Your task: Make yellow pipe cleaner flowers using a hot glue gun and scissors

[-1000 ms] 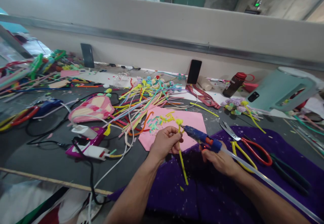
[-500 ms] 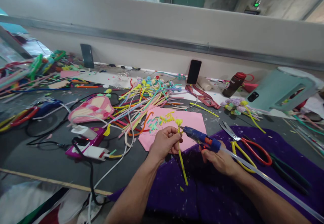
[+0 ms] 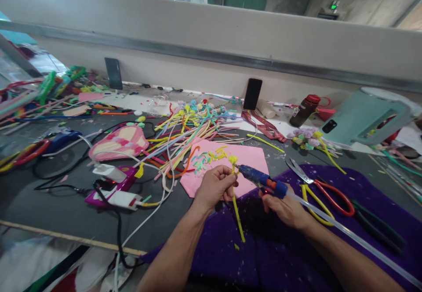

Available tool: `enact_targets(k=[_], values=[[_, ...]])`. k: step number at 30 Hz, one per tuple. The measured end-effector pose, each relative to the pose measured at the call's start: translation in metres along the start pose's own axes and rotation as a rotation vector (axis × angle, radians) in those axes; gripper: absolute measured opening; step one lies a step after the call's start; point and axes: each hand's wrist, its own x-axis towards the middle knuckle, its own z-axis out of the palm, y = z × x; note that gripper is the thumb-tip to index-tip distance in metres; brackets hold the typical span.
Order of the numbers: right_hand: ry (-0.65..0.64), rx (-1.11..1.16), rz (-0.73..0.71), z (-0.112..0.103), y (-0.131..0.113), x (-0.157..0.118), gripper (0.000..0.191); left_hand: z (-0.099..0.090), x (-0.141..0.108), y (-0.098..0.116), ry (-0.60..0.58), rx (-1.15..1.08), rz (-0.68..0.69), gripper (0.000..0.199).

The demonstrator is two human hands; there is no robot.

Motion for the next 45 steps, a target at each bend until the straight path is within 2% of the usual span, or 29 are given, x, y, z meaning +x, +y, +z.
enact_targets(k=[5, 12, 17, 19, 22, 27, 31, 34, 38, 42, 45], values=[[-0.019, 0.061, 0.008, 0.0, -0.001, -0.001, 0.037, 0.0, 0.0, 0.0, 0.02, -0.069, -0.015, 0.025], [0.009, 0.104, 0.001, 0.003, -0.005, -0.001, 0.025, -0.001, 0.0, 0.0, 0.011, -0.056, 0.006, 0.022], [0.072, 0.067, -0.011, -0.007, -0.005, -0.001, 0.027, -0.004, 0.002, 0.003, 0.063, -0.038, 0.024, 0.023], [0.153, -0.021, 0.033, -0.015, -0.003, 0.005, 0.028, -0.007, 0.002, 0.005, 0.1, -0.046, 0.034, 0.024], [0.244, -0.277, 0.142, -0.021, 0.003, 0.026, 0.026, -0.01, 0.002, 0.007, 0.139, -0.102, 0.049, 0.025], [0.161, -0.733, 0.247, -0.008, 0.017, 0.06, 0.033, -0.017, 0.002, 0.009, 0.119, -0.16, 0.086, 0.023], [0.073, -0.82, 0.239, 0.004, 0.026, 0.064, 0.04, -0.025, 0.002, 0.014, 0.149, -0.188, 0.116, 0.022], [0.012, -0.78, 0.179, 0.001, 0.031, 0.057, 0.039, -0.029, 0.0, 0.018, 0.111, -0.19, 0.129, 0.022], [-0.041, -0.658, 0.025, -0.012, 0.028, 0.049, 0.039, -0.027, -0.003, 0.018, 0.002, -0.212, 0.045, 0.021], [0.098, -0.306, -0.182, -0.022, 0.005, 0.051, 0.027, -0.02, -0.004, 0.016, -0.113, -0.204, -0.042, 0.021], [0.089, -0.028, -0.303, -0.02, -0.019, 0.057, 0.019, -0.015, -0.003, 0.014, -0.172, -0.183, -0.085, 0.021]])
